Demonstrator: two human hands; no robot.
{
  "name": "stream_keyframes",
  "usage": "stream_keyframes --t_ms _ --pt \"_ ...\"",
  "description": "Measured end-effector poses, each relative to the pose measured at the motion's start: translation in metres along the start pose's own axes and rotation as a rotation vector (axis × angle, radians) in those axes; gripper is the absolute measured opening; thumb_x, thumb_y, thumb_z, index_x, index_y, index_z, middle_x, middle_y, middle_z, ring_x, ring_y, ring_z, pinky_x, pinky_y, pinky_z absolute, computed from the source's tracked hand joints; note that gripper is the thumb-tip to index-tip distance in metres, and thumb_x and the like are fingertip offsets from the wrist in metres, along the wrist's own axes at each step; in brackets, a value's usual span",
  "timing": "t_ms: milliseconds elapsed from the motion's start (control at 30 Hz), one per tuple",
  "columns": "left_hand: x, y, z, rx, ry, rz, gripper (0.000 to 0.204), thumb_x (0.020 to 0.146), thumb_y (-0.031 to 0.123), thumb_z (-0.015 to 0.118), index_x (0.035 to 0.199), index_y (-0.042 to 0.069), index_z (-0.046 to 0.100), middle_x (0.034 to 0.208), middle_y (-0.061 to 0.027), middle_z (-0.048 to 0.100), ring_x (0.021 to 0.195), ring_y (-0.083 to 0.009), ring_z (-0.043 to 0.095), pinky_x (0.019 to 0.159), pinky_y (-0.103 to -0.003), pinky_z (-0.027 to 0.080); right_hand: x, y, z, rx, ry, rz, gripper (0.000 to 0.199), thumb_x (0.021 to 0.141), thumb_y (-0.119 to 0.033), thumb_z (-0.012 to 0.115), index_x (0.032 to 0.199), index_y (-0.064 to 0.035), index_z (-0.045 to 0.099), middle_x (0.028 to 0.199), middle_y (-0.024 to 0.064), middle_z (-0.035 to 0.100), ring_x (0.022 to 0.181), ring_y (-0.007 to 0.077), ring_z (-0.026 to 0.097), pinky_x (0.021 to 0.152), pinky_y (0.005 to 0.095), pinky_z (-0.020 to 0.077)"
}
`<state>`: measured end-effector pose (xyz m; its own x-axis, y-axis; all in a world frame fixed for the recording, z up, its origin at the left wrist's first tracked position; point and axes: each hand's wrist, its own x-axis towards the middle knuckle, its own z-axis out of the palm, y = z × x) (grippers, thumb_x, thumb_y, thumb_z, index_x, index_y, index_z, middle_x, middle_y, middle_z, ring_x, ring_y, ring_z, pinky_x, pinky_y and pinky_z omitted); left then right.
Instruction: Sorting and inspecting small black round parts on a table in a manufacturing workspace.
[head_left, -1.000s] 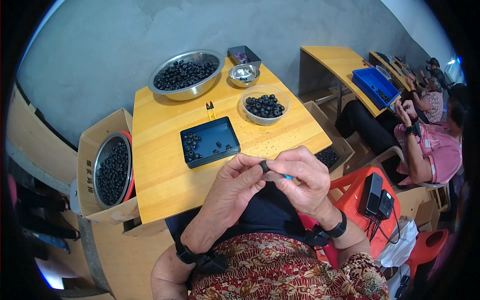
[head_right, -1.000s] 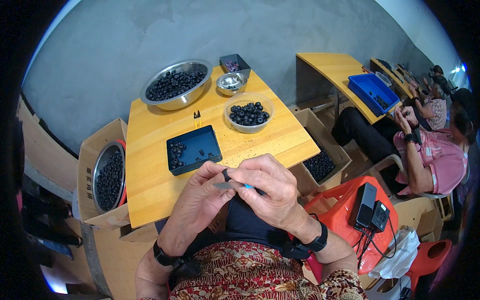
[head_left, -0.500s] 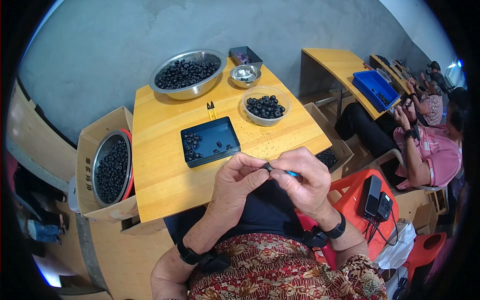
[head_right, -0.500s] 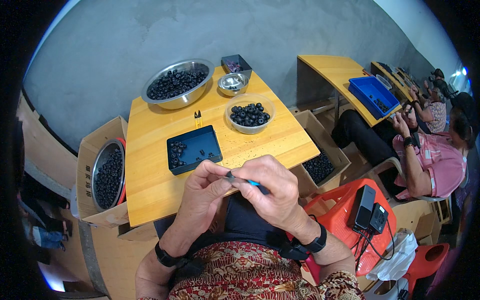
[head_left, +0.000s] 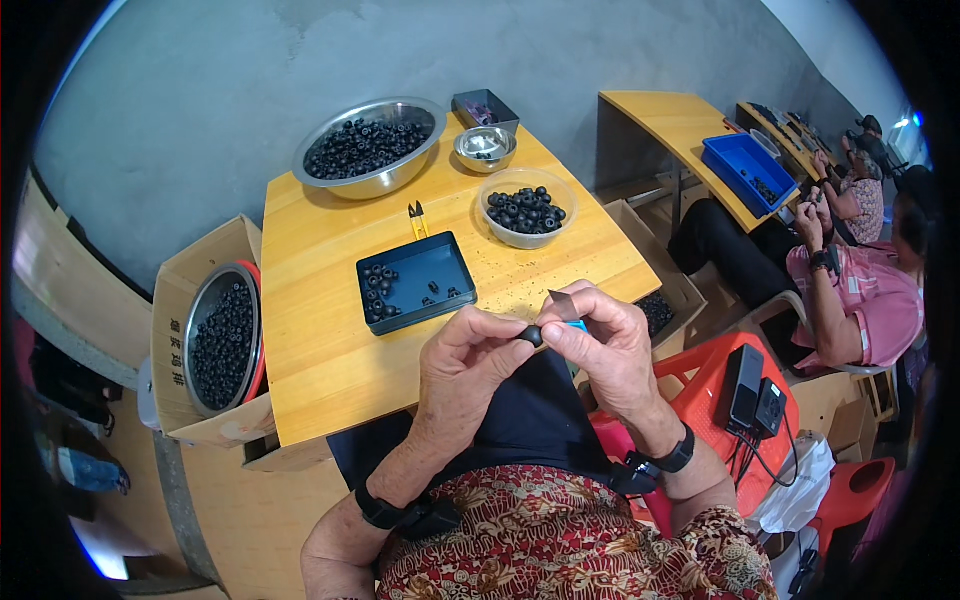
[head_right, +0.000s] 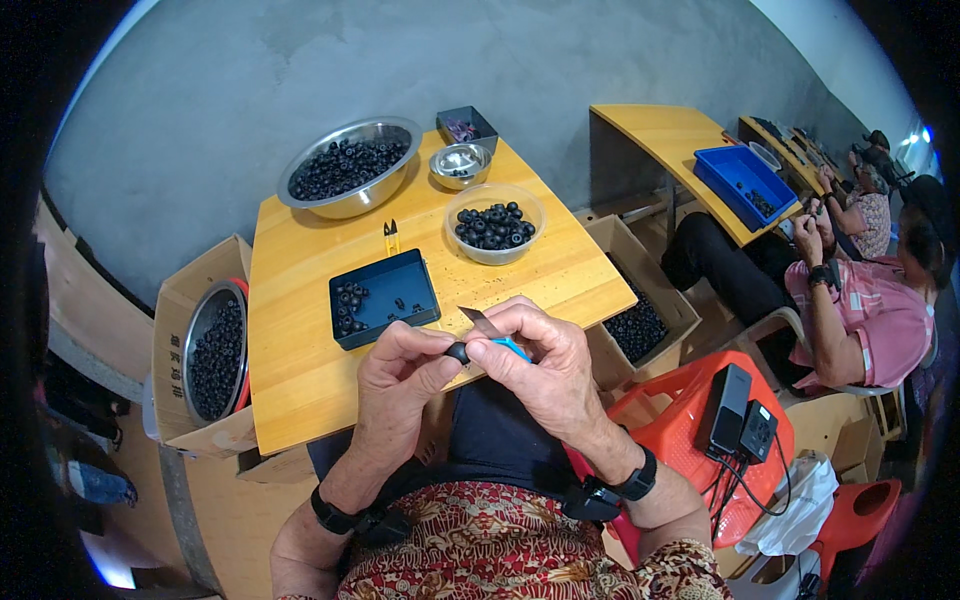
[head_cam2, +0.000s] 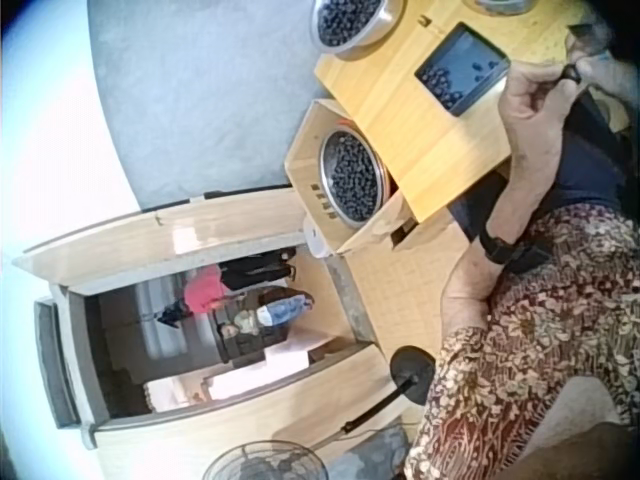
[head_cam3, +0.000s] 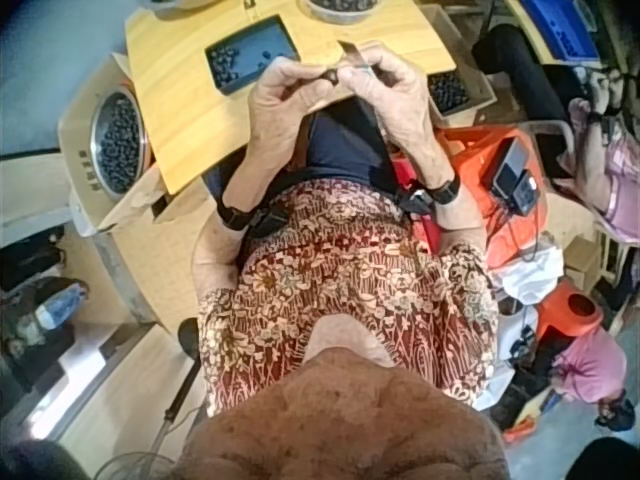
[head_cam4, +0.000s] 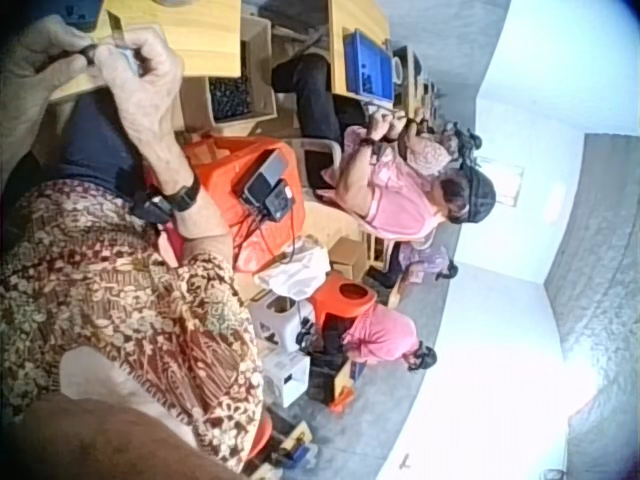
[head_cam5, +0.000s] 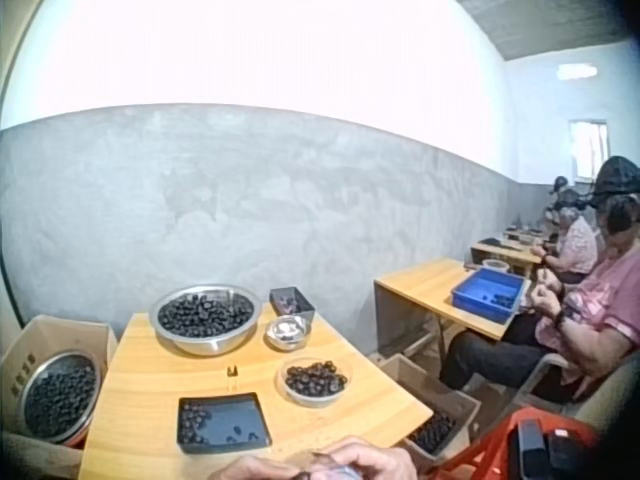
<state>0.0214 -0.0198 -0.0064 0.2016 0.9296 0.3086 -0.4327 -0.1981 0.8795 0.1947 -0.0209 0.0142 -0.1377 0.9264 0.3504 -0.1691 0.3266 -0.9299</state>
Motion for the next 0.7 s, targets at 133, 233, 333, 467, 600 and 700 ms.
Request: stream_keyframes --t_ms 133,233,333,467,600,700 --pt "0.000 -0.002 -0.002 -0.013 0.009 -0.032 0.017 0.088 -0.005 0.067 0.103 0.003 0.062 0.099 -0.0021 0.065 0.094 -0.0079 0.061 0.087 -0.023 0.051 0.000 0.000 -0.001 -0.002 -0.003 0.009 0.009 0.089 -0.006 0.069 0.096 0.0003 0.069 0.096 0.0033 0.062 0.088 0.0086 0.058 0.078 0.0233 0.0464" --pt "0.001 -0.003 -0.003 -0.129 0.006 -0.101 0.015 0.089 -0.003 0.067 0.102 0.003 0.062 0.099 -0.0038 0.067 0.094 -0.0089 0.062 0.087 -0.024 0.051 0.000 -0.001 0.000 -0.007 0.000 0.019 0.009 0.091 -0.006 0.067 0.097 0.0010 0.069 0.096 0.0040 0.062 0.087 0.0091 0.058 0.077 0.0237 0.0466" --pt "0.002 -0.002 -0.004 -0.194 0.004 -0.170 0.013 0.090 0.001 0.067 0.101 0.003 0.060 0.101 -0.0082 0.068 0.096 -0.0146 0.066 0.092 -0.031 0.053 -0.001 -0.009 -0.001 -0.086 0.048 0.028 0.011 0.093 -0.008 0.065 0.097 0.0022 0.067 0.096 0.0055 0.063 0.085 0.0101 0.058 0.076 0.0243 0.0467" --pt "0.003 0.002 0.001 -0.333 0.011 -0.188 0.013 0.089 -0.001 0.067 0.101 0.002 0.061 0.101 -0.0090 0.069 0.098 -0.0137 0.066 0.091 -0.028 0.054 -0.007 -0.014 0.010 -0.275 0.290 -0.165 0.013 0.095 -0.010 0.060 0.098 0.0026 0.063 0.095 0.0083 0.063 0.083 0.0118 0.058 0.073 0.0245 0.0467" --pt "0.001 0.005 0.002 -0.344 0.043 -0.176 0.013 0.089 -0.002 0.067 0.101 0.002 0.061 0.101 -0.0095 0.069 0.098 -0.0142 0.066 0.091 -0.029 0.054 -0.003 -0.017 0.001 -0.833 0.138 -0.704 0.016 0.083 0.000 0.067 0.098 0.0016 0.062 0.095 0.0146 0.063 0.078 0.0231 0.062 0.069 0.0308 0.0510" --pt "-0.001 0.009 0.006 -0.275 0.065 -0.149 0.013 0.090 -0.001 0.066 0.100 0.002 0.060 0.101 -0.0091 0.068 0.096 -0.0134 0.066 0.091 -0.028 0.053 -0.004 -0.010 0.005 -0.902 0.112 -0.820 0.028 0.073 0.004 0.073 0.099 0.0012 0.063 0.097 0.0156 0.063 0.074 0.0265 0.063 0.063 0.0327 0.0521"
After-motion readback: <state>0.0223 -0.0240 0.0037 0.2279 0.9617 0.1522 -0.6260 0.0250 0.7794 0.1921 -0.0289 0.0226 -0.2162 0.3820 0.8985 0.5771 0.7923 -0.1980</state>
